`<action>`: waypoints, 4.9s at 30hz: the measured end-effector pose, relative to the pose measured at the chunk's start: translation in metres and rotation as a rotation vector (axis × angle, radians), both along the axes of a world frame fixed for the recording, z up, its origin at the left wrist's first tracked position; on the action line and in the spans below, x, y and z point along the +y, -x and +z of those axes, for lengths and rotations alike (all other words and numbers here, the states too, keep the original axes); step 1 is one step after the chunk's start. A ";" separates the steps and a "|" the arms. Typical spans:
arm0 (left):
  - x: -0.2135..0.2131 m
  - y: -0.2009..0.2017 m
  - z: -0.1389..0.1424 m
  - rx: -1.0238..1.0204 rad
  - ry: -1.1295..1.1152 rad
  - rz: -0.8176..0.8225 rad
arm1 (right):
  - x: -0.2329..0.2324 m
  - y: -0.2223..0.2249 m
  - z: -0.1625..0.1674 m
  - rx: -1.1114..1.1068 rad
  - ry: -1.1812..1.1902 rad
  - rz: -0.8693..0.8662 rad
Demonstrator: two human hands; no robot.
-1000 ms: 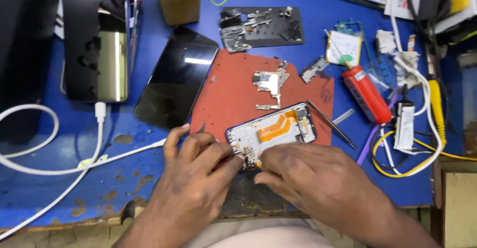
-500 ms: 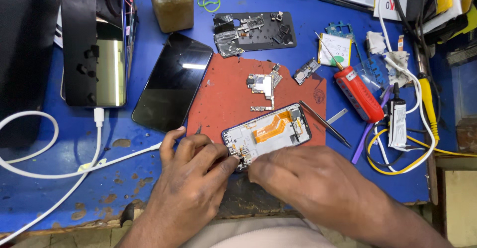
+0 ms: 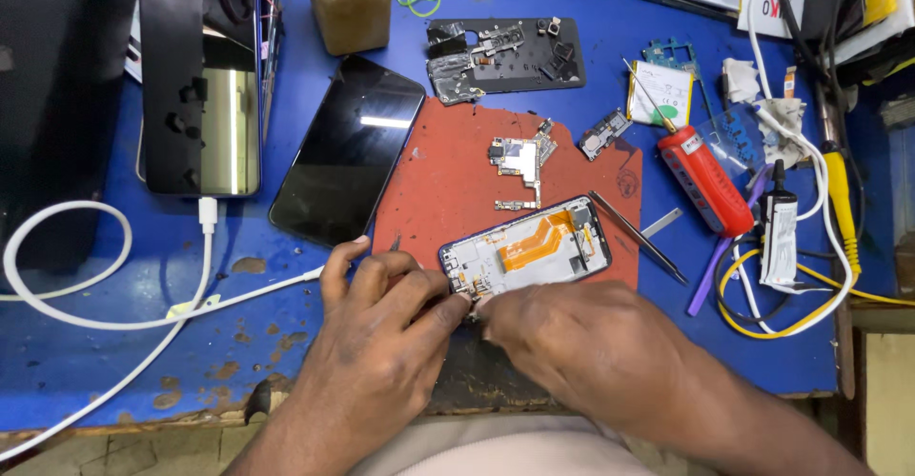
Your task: The person uses a small screwdriver and tweezers to remove and reposition components inside a disassembled smartphone. They detach a small circuit board, place it on the work surface, then reinsert it into the phone chassis and press it into place.
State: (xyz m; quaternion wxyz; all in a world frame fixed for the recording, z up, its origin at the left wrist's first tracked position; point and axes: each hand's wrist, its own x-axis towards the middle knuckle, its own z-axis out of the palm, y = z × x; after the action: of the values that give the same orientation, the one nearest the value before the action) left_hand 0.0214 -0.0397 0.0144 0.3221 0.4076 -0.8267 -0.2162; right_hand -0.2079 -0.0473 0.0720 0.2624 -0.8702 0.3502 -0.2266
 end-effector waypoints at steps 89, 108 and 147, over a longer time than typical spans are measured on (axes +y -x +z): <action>-0.069 0.013 -0.089 -0.139 -0.201 -0.043 | 0.024 0.199 -0.195 0.598 -0.024 -0.117; -0.073 0.022 -0.115 -0.272 -0.114 0.068 | 0.063 0.280 -0.258 0.717 -0.176 0.190; 0.019 0.016 -0.014 0.013 0.085 0.101 | 0.050 0.076 -0.073 0.117 0.229 -0.694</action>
State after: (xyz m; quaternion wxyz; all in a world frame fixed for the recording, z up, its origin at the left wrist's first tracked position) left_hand 0.0052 -0.0202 0.0009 0.3547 0.4335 -0.8114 -0.1670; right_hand -0.2844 0.0028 -0.0007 0.0504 -0.7349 0.6111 -0.2898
